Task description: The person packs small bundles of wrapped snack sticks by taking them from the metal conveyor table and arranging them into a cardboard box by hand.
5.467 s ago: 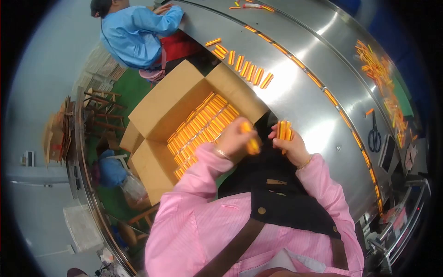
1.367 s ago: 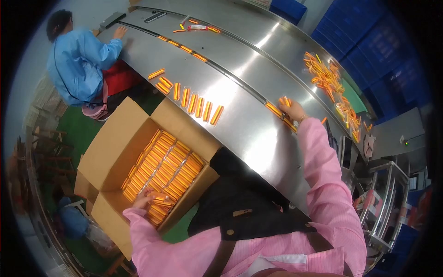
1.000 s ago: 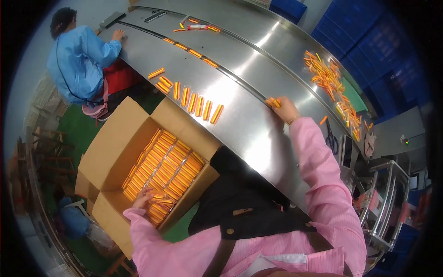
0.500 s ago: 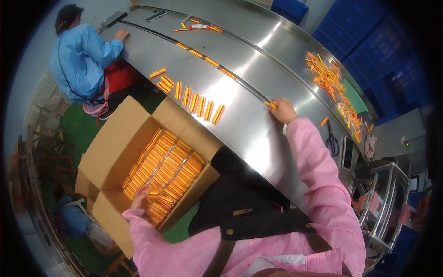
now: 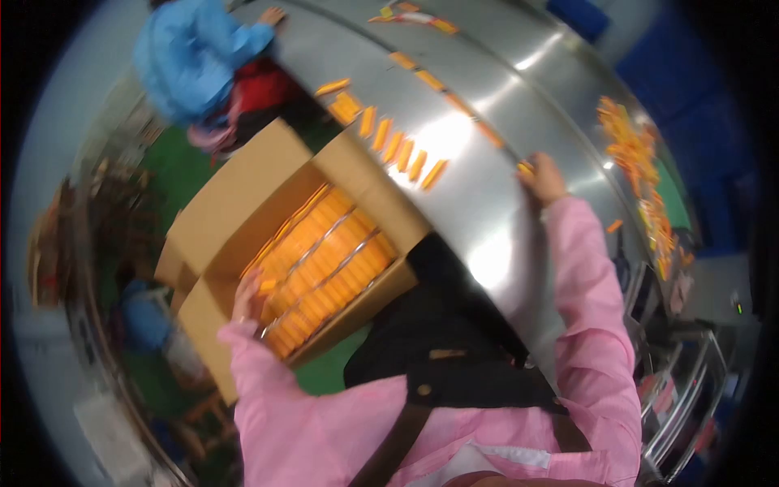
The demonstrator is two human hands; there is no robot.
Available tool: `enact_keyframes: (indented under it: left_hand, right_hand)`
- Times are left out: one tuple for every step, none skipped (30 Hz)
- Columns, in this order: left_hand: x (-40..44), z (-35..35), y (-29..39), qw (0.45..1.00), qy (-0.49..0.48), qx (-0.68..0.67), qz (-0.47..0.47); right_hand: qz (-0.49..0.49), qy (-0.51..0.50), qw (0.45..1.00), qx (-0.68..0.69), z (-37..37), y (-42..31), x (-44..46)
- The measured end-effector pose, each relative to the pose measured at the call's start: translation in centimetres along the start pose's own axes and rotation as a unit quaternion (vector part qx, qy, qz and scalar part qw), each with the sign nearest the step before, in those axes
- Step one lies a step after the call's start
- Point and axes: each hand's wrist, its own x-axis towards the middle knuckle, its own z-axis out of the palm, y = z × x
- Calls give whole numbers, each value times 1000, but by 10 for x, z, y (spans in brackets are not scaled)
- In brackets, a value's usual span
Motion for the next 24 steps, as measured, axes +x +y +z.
enact_keyframes:
  left_hand:
    - [1, -2, 6, 1000, -29, -8, 5]
    - [-2, -3, 13, 996, -75, -38, 15]
    - [-14, 13, 31, 994, -99, -34, 14]
    - [-9, 42, 45, 991, -131, -21, 0]
    - [-8, 70, 54, 986, -164, -9, -14]
    - [-14, 91, 59, 983, -182, 36, -16]
    - [-23, 109, 61, 976, -200, 81, -19]
    - [-25, 131, 57, 969, -215, 124, -17]
    - [-27, 156, 52, 959, -230, 167, -14]
    - [-28, 184, 48, 931, -257, 259, 4]
    - [-29, 215, 43, 894, -282, 348, 23]
    - [-39, 245, 33, 889, -276, 364, 6]
    - [-45, 267, 16, 893, -298, 336, -16]
    - [-52, 284, 0, 895, -319, 308, -39]
    - [-74, 304, 7, 929, -345, 124, -48]
    - [-77, 306, -19, 942, -313, 124, -19]
    - [-85, 308, -29, 947, -286, 138, -37]
    - [-87, 307, -43, 944, -284, 155, -60]
    - [-88, 305, -51, 941, -282, 170, -83]
    - [-89, 301, -60, 939, -277, 187, -76]
    - [-89, 300, -61, 940, -276, 187, -74]
    - [-88, 299, -62, 932, -302, 185, -81]
    - [-87, 298, -62, 923, -328, 182, -88]
    - [-90, 299, -56, 922, -328, 184, -87]
  right_hand:
    - [-25, 18, 998, -58, -8, 4, -10]
    - [-59, 47, 993, -94, -20, 0, -26]
    - [-93, 77, 984, -128, -31, -9, -43]
    - [-97, 75, 985, -123, -42, -21, -52]
    - [-96, 83, 988, -89, -52, -31, -62]
    - [-94, 93, 990, -52, -58, -43, -77]
    - [-132, 58, 989, 11, -61, -66, -94]
    - [-168, 25, 983, 68, -64, -93, -111]
    - [-215, -2, 969, 123, -63, -120, -130]
    - [-261, -29, 949, 176, -61, -148, -148]
    - [-293, -86, 933, 192, -69, -183, -164]
    - [-324, -142, 912, 207, -75, -212, -178]
    - [-369, -159, 899, 173, -73, -225, -189]
    - [-375, -184, 896, 151, -66, -234, -199]
    - [-392, -153, 897, 133, -55, -234, -209]
    - [-365, -183, 909, 86, -49, -231, -221]
    - [-335, -213, 917, 39, -43, -226, -231]
    - [-337, -212, 916, 40, -39, -221, -242]
    - [-321, -196, 926, 28, -35, -216, -251]
    - [-304, -179, 936, 17, -30, -212, -258]
    - [-306, -178, 935, 17, -27, -210, -262]
    - [-297, -164, 940, 6, -24, -209, -266]
    - [-289, -151, 945, -5, -21, -207, -269]
    - [-289, -149, 946, -4, -18, -205, -273]
